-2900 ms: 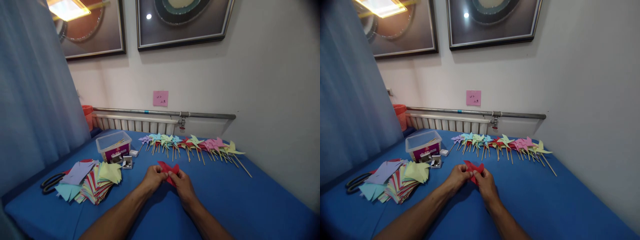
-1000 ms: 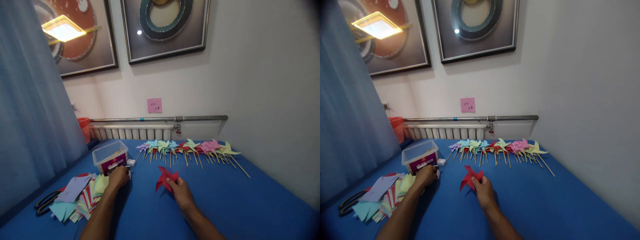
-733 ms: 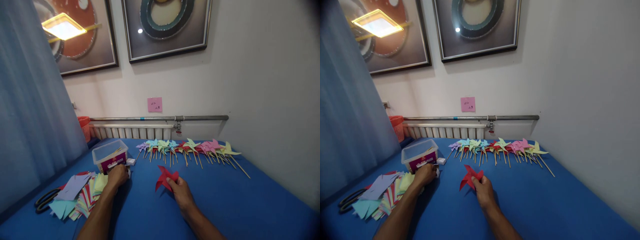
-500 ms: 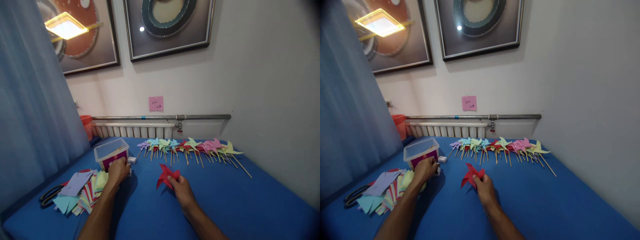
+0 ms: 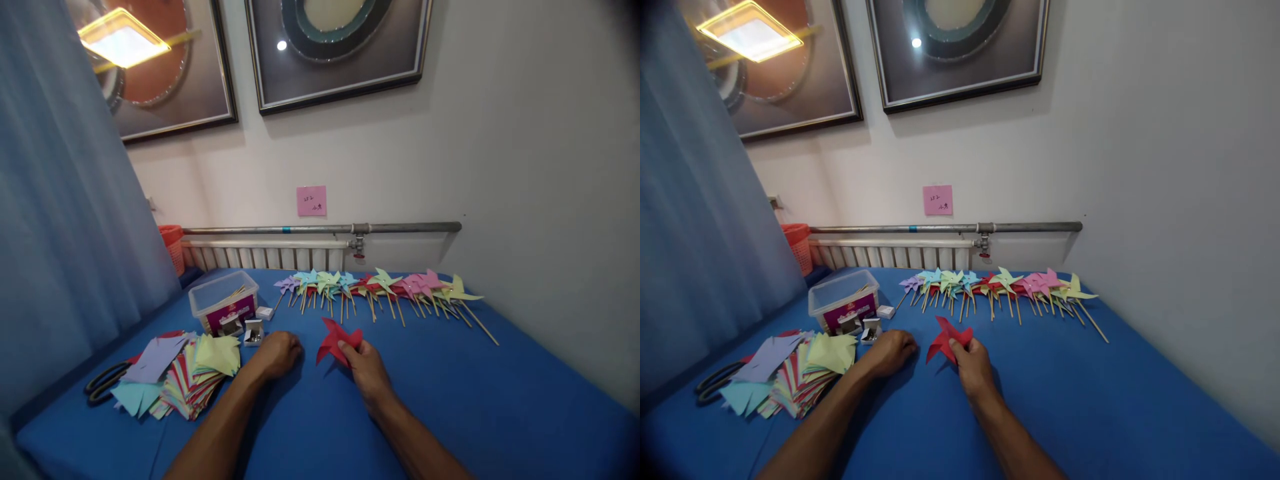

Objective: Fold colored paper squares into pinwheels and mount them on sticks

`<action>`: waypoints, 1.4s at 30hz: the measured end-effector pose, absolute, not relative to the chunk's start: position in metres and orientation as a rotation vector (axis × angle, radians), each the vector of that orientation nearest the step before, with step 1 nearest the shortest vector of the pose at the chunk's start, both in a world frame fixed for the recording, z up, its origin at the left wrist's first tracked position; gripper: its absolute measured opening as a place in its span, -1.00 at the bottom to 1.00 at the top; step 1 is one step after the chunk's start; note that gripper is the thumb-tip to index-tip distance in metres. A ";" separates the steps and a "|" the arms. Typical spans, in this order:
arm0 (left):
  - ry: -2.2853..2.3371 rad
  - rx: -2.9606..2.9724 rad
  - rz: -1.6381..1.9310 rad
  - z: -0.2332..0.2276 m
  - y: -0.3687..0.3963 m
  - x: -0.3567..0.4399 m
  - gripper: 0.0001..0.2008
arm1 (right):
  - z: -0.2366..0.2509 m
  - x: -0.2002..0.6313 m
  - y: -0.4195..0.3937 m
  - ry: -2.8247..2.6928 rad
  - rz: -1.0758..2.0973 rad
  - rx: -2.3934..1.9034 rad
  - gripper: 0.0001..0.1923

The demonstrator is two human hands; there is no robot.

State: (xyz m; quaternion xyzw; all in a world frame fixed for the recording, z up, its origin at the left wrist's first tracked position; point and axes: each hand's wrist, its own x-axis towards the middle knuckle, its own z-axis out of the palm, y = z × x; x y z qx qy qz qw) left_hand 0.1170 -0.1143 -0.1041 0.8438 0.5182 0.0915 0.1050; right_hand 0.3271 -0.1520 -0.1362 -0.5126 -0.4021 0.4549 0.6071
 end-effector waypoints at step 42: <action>0.995 1.735 1.175 -0.098 -0.121 0.136 -0.85 | -0.143 0.325 -0.149 -1.011 1.053 -1.160 -0.73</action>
